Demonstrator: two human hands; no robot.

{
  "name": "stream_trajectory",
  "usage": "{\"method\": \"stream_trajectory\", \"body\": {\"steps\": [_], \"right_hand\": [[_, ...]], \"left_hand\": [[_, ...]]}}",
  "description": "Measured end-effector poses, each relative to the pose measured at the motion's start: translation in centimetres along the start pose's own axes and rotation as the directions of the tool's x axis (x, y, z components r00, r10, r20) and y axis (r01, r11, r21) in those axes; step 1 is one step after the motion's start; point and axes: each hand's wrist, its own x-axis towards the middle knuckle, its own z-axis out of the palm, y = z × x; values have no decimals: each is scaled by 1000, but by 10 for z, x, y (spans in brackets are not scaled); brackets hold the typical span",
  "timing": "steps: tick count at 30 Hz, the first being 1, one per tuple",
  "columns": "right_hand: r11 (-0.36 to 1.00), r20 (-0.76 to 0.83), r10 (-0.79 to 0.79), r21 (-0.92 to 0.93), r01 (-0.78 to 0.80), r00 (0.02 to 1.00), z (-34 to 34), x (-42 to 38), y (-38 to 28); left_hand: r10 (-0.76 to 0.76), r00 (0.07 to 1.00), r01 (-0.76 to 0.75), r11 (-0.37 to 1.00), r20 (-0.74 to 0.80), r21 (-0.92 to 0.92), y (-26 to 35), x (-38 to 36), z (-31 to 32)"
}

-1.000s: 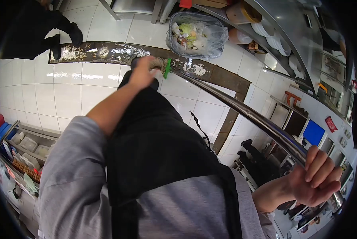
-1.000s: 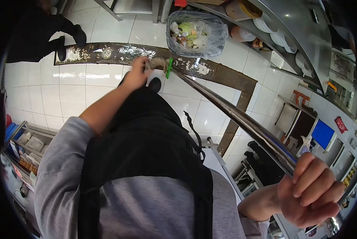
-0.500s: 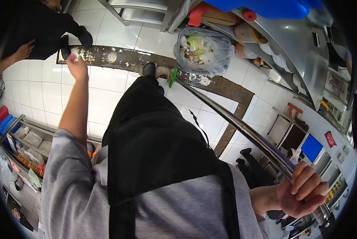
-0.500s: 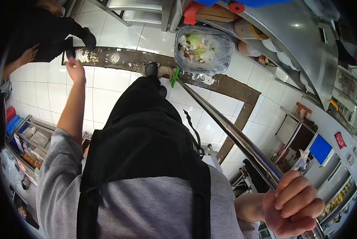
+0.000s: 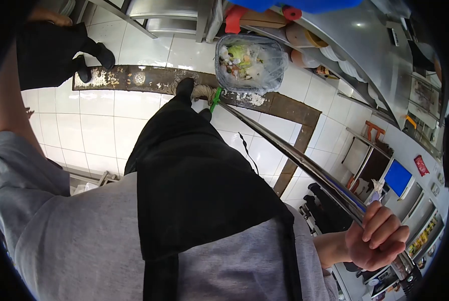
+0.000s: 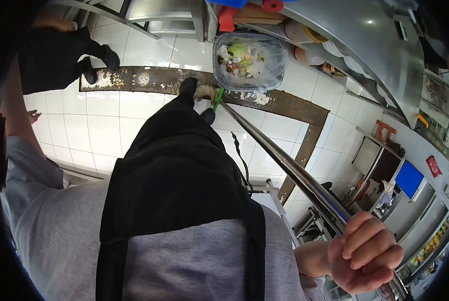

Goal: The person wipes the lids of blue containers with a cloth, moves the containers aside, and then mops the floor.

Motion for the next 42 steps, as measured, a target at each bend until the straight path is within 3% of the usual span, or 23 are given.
{"method": "stream_trajectory", "body": {"steps": [1,2,3,5,14,24,26,42], "right_hand": [[1000,-13,-12,7,12,1000,-3,-6,0],[1000,-31,-24,13,24,999,-6,-12,-1],[999,19,-1,54,0,1000,-12,-16,-1],[998,-9,14,64,-13,1000,-23,-24,-1],[996,-80,-6,86,13,997,-53,-23,7],[998,-238,-69,-29,64,969,-71,-25,14],[997,-185,-76,-1,78,980,-69,-30,9],[995,-217,-94,-2,96,972,-91,-76,2]], "left_hand": [[-123,992,87,756,-10,-649,1,-6,-5],[-226,974,56,165,18,-985,3,-28,-21],[-236,971,11,-83,30,-997,8,-49,-33],[-214,976,-23,-254,33,-967,15,-79,-45],[-132,991,-16,-311,26,-950,30,-107,-64],[-71,997,-15,-315,8,-949,52,-102,-83],[-66,998,-22,-315,-1,-949,50,-103,-89],[-15,998,-62,-339,-60,-939,52,-125,-115]]}}
